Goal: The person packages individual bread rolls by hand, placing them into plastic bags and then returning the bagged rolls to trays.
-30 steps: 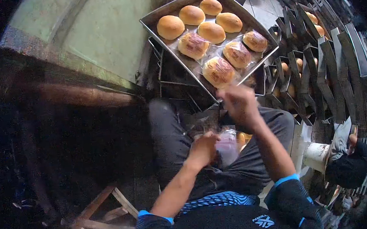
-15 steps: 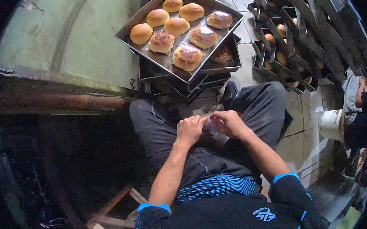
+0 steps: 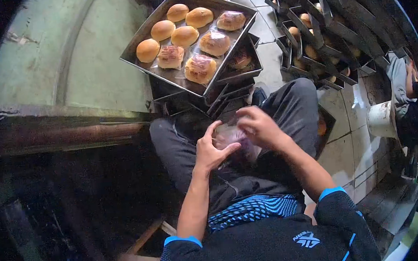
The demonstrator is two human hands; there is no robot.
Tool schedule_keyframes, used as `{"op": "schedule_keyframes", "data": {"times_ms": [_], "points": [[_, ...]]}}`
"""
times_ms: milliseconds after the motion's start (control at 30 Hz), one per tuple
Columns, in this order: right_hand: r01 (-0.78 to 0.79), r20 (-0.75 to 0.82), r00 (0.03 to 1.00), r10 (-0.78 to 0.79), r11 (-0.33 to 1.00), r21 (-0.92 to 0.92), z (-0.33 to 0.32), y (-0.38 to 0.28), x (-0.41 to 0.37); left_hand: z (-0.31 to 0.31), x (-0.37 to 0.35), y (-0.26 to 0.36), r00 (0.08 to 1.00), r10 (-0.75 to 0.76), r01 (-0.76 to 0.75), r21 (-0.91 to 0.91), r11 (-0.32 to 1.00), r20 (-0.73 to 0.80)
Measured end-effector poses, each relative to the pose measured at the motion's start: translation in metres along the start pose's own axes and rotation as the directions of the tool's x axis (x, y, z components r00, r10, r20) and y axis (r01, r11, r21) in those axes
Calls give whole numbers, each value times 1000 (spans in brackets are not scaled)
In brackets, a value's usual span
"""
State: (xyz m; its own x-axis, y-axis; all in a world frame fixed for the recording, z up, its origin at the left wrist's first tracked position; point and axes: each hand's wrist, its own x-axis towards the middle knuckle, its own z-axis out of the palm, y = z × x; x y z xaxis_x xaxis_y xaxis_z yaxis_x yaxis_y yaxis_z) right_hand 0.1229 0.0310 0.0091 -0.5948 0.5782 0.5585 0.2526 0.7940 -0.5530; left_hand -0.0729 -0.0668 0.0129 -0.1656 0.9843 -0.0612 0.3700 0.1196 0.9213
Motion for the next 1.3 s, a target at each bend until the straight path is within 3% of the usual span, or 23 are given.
{"op": "schedule_keyframes", "data": {"times_ms": [67, 100, 133, 200, 267, 300, 400, 467, 533, 633, 667, 733, 767, 800, 867, 900, 1000, 1033, 1067, 1133, 1167, 1200, 1300], "points": [[-272, -81, 954, 288, 948, 163, -32, -18, 25, -3, 4, -12, 995, -68, 76, -105, 992, 77], [-394, -103, 892, 440, 870, 297, -42, -20, 32, -14, 10, -22, 984, 100, -101, 2, 995, 144], [-492, -105, 807, 582, 759, 426, -50, -19, 38, -14, 12, -23, 996, -40, 70, -412, 908, 82], [-493, -97, 769, 632, 682, 539, -45, -19, 50, -19, 25, -9, 975, -169, -16, -809, 588, -142], [-521, -17, 744, 668, 595, 612, -30, -22, 57, -35, 40, -9, 883, -383, 39, -771, 635, -271], [-507, -40, 769, 637, 647, 569, -22, -28, 64, -46, 46, -20, 843, -373, 11, -680, 733, -388], [-259, -127, 940, 315, 906, 334, -7, -37, 105, -71, 57, -29, 742, -400, -180, -735, 654, -538], [-112, -8, 993, 117, 968, 224, -2, -16, 152, -81, 59, -58, 663, -422, -316, -742, 591, -619], [-302, -49, 945, 323, 921, 244, 15, 43, 199, -90, 66, -56, 642, -507, -331, -804, 493, -575], [-425, 2, 890, 455, 832, -357, 41, 179, 288, -95, 63, -57, 650, -533, -324, -833, 449, -541], [-503, -12, 852, 524, 810, -300, 51, 205, 314, -95, 62, -63, 648, -534, -331, -832, 446, -544], [-537, -32, 778, 628, 637, -553, 79, 310, 352, -91, 63, -73, 640, -531, -346, -826, 445, -555], [-630, -104, 718, 688, 580, -516, 78, 336, 368, -96, 64, -59, 675, -535, -291, -850, 439, -508], [-715, -171, 647, 743, 514, -473, 83, 349, 380, -98, 66, -59, 678, -523, -304, -845, 440, -517], [-821, 80, 530, 844, 534, -201, 70, 308, 400, -98, 66, -61, 688, -504, -316, -841, 439, -522], [-749, 159, 523, 838, 540, -383, 67, 305, 410, -98, 63, -67, 694, -502, -301, -841, 449, -516], [-802, 96, 556, 825, 564, -198, 57, 263, 390, -94, 64, -75, 679, -467, -357, -811, 463, -566], [-627, 22, 700, 714, 628, -461, 50, 268, 384, -95, 67, -70, 683, -483, -334, -822, 461, -548], [-677, -141, 708, 692, 608, -414, 43, 270, 366, -96, 70, -64, 688, -495, -312, -832, 459, -531], [-736, -352, 643, 680, 675, -39, 25, 281, 329, -98, 67, -57, 718, -496, -276, -854, 442, -488], [-677, -323, 570, 755, 655, 336, 14, 260, 314, -99, 64, -55, 745, -483, -260, -867, 426, -460], [-520, -258, 519, 815, 540, 662, 2, 231, 296, -100, 63, -52, 773, -465, -244, -879, 410, -431], [-442, 297, 674, 677, 46, 896, -38, 118, 232, -97, 70, -45, 706, -520, -219, -846, 486, -481]]}}
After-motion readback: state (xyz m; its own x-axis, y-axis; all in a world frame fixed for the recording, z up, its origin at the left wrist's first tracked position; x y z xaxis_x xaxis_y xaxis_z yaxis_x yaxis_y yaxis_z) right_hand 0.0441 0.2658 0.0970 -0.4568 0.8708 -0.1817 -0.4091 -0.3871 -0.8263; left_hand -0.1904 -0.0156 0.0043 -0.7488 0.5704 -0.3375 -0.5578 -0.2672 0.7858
